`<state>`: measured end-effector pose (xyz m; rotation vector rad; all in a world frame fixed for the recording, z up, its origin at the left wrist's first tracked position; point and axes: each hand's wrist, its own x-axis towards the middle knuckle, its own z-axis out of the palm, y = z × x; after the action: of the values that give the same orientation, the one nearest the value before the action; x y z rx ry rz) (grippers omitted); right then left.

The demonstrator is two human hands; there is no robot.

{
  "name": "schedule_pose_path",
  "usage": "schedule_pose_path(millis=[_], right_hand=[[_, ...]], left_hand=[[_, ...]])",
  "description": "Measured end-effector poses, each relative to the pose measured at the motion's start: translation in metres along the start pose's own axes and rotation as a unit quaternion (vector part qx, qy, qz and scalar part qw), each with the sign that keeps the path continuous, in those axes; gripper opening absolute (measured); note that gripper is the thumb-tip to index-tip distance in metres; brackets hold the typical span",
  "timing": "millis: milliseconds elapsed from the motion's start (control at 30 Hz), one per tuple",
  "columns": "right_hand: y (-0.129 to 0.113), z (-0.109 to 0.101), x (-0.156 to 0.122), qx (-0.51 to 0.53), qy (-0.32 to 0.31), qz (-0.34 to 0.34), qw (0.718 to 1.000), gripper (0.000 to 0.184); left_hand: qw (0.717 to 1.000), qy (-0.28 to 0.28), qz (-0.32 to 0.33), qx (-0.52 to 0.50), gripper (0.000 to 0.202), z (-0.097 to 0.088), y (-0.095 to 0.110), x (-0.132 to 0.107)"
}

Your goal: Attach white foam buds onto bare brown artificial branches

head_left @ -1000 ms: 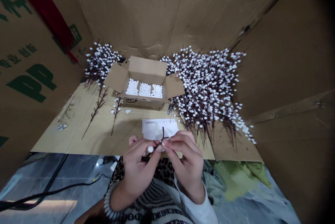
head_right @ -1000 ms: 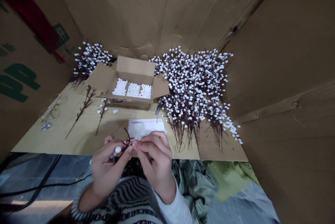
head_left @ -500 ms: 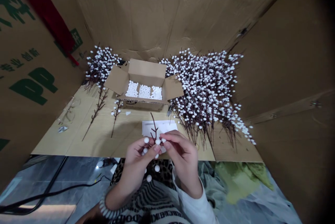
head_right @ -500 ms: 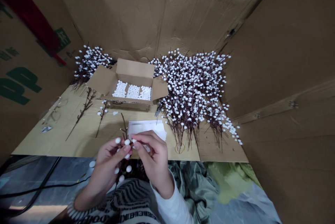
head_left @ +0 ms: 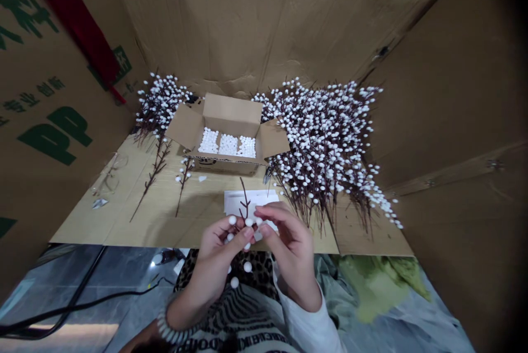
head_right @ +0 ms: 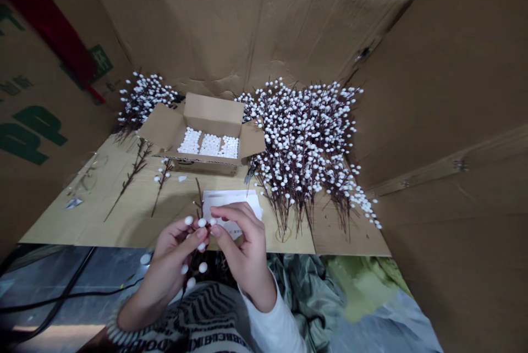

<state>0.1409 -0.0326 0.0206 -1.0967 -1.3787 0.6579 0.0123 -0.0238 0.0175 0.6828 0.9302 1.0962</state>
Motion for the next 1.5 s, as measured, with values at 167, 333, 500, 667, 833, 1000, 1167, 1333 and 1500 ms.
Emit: schedule_pose_path(millis=[167,333,500,667,833,1000,1167,1333,1500], right_hand=[[-0.007,-0.004,0.008,-0.051,-0.052,-0.079,0.994,0.024],[-0.009,-0.004,0.012,-0.057,-0.049,-0.082,0.994,0.020],[-0.005,-0.006,0.008,-0.021,-0.061,-0.043,0.997,0.016],[-0.002,-0.010,0.007,-0.006,-0.078,-0.034,0.996,0.017],[-0.003,-0.009,0.005,0.005,-0.072,-0.031,0.997,0.016],[-0.005,-0.004,0.001,0.025,-0.029,-0.020,0.999,0.012],[-0.005,0.000,-0.002,0.024,-0.001,-0.024,0.999,0.012],[-0.004,0.004,-0.005,0.021,0.016,-0.018,0.999,0.014],[-0.004,0.003,-0.006,0.025,-0.007,-0.005,1.000,0.013]], left_hand=[[1.000,0.003,-0.006,0.014,0.026,0.001,0.001,0.000],[0.999,-0.005,0.014,0.034,0.022,0.001,-0.001,-0.001],[0.998,0.002,0.027,0.048,0.020,-0.001,-0.005,-0.001],[0.996,-0.011,0.027,0.081,0.020,-0.002,-0.005,-0.001],[0.993,-0.006,0.040,0.114,0.022,0.002,0.001,-0.002],[0.989,0.012,0.061,0.131,0.023,0.005,0.002,-0.003],[0.985,0.040,0.075,0.147,0.022,0.005,0.002,-0.004],[0.980,0.052,0.100,0.162,0.019,0.008,0.004,-0.007],[0.980,0.047,0.108,0.163,0.019,0.009,0.005,-0.008]])
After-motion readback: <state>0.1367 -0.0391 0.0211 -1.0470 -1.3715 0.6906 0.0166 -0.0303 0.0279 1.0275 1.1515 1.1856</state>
